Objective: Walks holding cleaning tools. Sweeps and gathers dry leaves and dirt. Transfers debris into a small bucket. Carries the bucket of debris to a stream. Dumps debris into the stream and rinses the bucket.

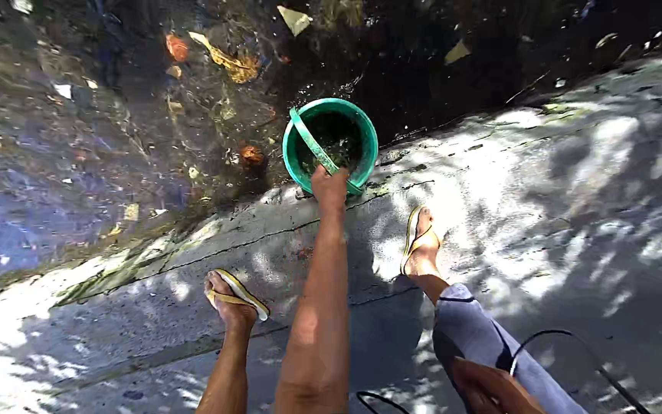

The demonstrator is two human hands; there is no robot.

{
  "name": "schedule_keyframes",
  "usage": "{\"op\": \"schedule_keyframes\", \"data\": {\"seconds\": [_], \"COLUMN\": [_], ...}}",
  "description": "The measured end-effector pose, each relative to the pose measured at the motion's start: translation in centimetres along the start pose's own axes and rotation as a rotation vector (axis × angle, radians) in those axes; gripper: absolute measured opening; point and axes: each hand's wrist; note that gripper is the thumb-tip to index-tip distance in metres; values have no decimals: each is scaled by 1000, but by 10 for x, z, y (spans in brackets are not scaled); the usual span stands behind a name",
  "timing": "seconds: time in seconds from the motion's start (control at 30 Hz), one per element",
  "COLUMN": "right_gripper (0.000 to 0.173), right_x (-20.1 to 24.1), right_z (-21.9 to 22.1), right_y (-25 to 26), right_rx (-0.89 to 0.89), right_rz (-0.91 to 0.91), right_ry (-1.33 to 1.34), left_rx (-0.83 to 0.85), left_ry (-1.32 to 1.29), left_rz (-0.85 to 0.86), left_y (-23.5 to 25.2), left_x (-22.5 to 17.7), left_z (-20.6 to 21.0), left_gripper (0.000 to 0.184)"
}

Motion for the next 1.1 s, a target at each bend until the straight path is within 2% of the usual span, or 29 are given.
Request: {"op": "schedule_keyframes", "data": {"seconds": [0.1, 0.2, 0.27, 0.33, 0.43, 0.5, 0.57, 0.6, 0.67, 0.7, 0.8, 0.87, 0.9, 1.0, 1.1], "right_gripper": [27, 41, 58, 63, 46, 32, 18, 18, 25, 27, 27, 28, 29, 30, 30], "right_x": [-5, -15, -13, 4, 49, 80, 106, 119, 140, 146, 162, 180, 188, 212, 250], "right_z": [21, 51, 62, 55, 21, -7, -33, -45, -64, -71, -73, -74, -77, -99, -129], "right_y": [1, -2, -7, -21, -46, -57, -60, -60, -69, -78, -105, -115, -119, -133, -163], "right_rx": [-125, -338, -374, -331, -346, -339, -406, -441, -469, -466, -472, -462, -453, -425, -397], "right_rz": [-115, -283, -292, -206, -71, -44, -59, -73, -75, -78, -127, -117, -113, -120, -214], "right_ry": [-31, -53, -16, 73, 229, 347, 347, 329, 342, 383, 496, 520, 521, 592, 755], "left_rx": [83, 118, 124, 139, 144, 141, 78, 17, -105, -140, -95, -28, -1, 26, 58], "left_ry": [-41, -86, -28, 46, 29, -23, -101, -125, -139, -150, -198, -221, -223, -274, -381], "left_rz": [17, 115, 155, 202, 369, 521, 584, 591, 511, 405, -11, -214, -256, -236, -231], "left_y": [-87, -174, -236, -296, -358, -377, -390, -392, -393, -395, -402, -401, -402, -399, -394], "left_x": [-22, -21, -34, -52, -79, -97, -110, -113, -108, -100, -83, -83, -84, -95, -108], "left_z": [-42, -82, -109, -128, -153, -174, -206, -226, -265, -280, -304, -305, -304, -302, -303], "left_gripper": [31, 18, 20, 22, 25, 26, 26, 27, 32, 33, 38, 46, 49, 51, 52]}}
Point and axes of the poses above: each hand's wrist, its own y-axis towards the middle knuckle, its own z-axis out of the palm, x = y × z, and after that the axes turned 12 degrees about -x, right-handed
